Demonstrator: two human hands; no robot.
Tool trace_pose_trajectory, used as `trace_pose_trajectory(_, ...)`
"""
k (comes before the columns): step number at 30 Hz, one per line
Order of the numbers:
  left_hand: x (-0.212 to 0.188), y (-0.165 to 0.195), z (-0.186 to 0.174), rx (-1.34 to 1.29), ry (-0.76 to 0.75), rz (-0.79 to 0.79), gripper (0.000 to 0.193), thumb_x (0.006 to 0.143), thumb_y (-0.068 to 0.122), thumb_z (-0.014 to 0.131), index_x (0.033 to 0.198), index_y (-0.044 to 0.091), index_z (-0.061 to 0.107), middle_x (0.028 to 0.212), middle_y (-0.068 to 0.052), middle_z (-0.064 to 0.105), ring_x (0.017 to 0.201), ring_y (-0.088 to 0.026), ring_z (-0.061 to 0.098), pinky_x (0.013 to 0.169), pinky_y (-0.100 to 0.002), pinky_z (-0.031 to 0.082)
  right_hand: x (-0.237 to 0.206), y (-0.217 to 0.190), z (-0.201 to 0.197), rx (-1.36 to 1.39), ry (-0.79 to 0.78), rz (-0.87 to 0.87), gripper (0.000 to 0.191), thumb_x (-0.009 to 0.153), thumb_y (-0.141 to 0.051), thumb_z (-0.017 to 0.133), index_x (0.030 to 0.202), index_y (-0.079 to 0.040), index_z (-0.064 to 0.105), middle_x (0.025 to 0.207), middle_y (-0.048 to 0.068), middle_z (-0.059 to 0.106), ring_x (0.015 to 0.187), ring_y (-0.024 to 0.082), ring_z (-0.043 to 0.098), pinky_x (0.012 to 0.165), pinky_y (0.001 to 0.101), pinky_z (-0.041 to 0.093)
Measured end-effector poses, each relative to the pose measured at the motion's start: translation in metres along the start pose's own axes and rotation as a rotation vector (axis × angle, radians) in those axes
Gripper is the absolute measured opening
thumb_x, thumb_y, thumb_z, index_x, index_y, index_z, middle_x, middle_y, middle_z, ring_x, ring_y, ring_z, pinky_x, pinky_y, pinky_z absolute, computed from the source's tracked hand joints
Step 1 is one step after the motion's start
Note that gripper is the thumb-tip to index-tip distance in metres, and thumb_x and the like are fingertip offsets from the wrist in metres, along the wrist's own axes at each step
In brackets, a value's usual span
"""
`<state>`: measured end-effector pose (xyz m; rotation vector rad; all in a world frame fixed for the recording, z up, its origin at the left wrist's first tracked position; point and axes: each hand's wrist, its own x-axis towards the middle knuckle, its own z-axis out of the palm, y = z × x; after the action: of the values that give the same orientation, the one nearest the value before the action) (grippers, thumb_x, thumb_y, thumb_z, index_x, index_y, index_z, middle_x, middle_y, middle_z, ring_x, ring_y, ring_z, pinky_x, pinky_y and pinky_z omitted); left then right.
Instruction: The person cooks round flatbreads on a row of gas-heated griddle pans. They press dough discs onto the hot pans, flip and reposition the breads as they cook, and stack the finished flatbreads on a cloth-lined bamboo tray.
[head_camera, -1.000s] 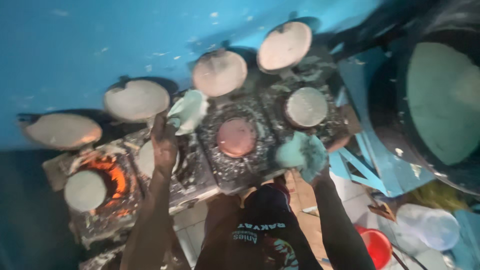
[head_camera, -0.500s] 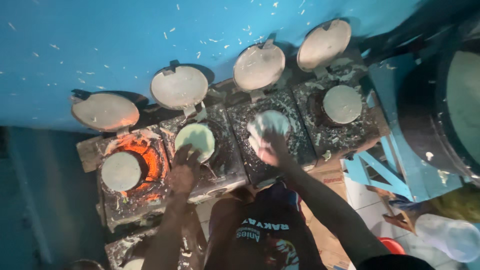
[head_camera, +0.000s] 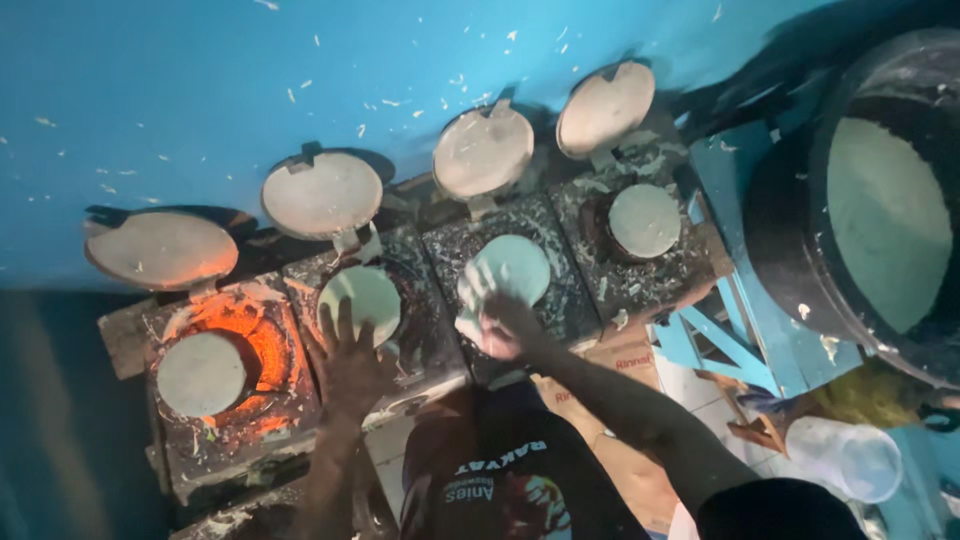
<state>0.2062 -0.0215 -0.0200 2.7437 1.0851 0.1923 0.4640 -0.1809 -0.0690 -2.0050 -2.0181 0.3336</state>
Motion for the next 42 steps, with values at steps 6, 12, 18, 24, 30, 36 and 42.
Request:
trace_pose_trajectory(6,-0.004,-0.001,0.002,-0.15,0.1,-0.081,0.05,0.088,0.04,0.064,0.128,0.011,0.067,0.159,-0.024,0.035,0.151,-0.051,0.024,0.119,-0.075,0.016,-0.008,0.085,-0.023,0.331,0.114,0.114,0.034,0.09,-0.022,0.067,0.121,-0.008,0.064,0.118,0.013,0.069,0.106,0.029,0.07,0.09,0.0414,0.058)
trace_pose_trajectory(12,-0.002,0.015,0.009,-0.196,0.091,-0.132,0.046,0.087,0.037,0.068,0.125,0.011,0.069,0.16,-0.024,0.037,0.148,-0.051,0.028,0.117,-0.074,0.016,0.036,0.064,-0.014,0.057,0.063,0.026,0.035,0.091,-0.021,0.068,0.123,-0.008,0.064,0.12,0.014,0.069,0.106,0.03,0.07,0.089,0.0417,0.058)
trace_pose_trajectory(18,0.008,0.028,0.013,-0.153,0.106,-0.191,0.041,0.082,0.031,0.071,0.118,0.012,0.073,0.158,-0.022,0.04,0.148,-0.05,0.029,0.119,-0.074,0.014,0.007,0.04,-0.038,0.432,0.363,0.035,0.036,0.091,-0.021,0.069,0.124,-0.008,0.063,0.121,0.014,0.069,0.107,0.03,0.07,0.089,0.042,0.059)
trace_pose_trajectory(24,0.013,0.042,0.039,-0.009,0.04,-0.376,0.052,0.084,0.044,0.072,0.122,0.008,0.07,0.159,-0.026,0.035,0.151,-0.052,0.018,0.114,-0.078,0.004,0.001,0.099,-0.06,1.5,0.346,0.459,0.037,0.091,-0.02,0.07,0.126,-0.008,0.062,0.123,0.015,0.068,0.108,0.031,0.07,0.089,0.0423,0.059)
trace_pose_trajectory(30,0.03,0.056,0.05,0.279,-0.036,-0.419,0.071,0.073,0.035,0.07,0.137,0.004,0.064,0.162,-0.024,0.036,0.153,-0.048,0.017,0.117,-0.075,0.002,-0.006,0.094,-0.055,1.194,0.32,0.402,0.039,0.092,-0.02,0.071,0.127,-0.008,0.062,0.124,0.016,0.068,0.108,0.031,0.07,0.089,0.0426,0.059)
trace_pose_trajectory(36,0.034,0.034,0.036,0.121,-0.066,-0.487,0.039,0.077,0.028,0.069,0.113,0.012,0.074,0.162,-0.017,0.037,0.157,-0.047,0.016,0.118,-0.08,0.004,0.001,0.116,-0.069,1.092,0.327,0.005,0.029,0.107,-0.032,0.062,0.122,-0.008,0.067,0.124,0.019,0.068,0.11,0.033,0.07,0.093,0.0455,0.058)
trace_pose_trajectory(42,0.032,-0.057,-0.009,-0.912,0.422,-0.456,0.024,0.092,0.014,0.071,0.11,-0.001,0.071,0.149,-0.021,0.053,0.142,-0.032,0.047,0.118,-0.048,0.033,0.029,0.116,-0.08,1.976,0.262,0.835,0.044,0.106,-0.045,0.051,0.118,-0.005,0.065,0.118,0.015,0.067,0.095,0.029,0.067,0.08,0.0435,0.057)
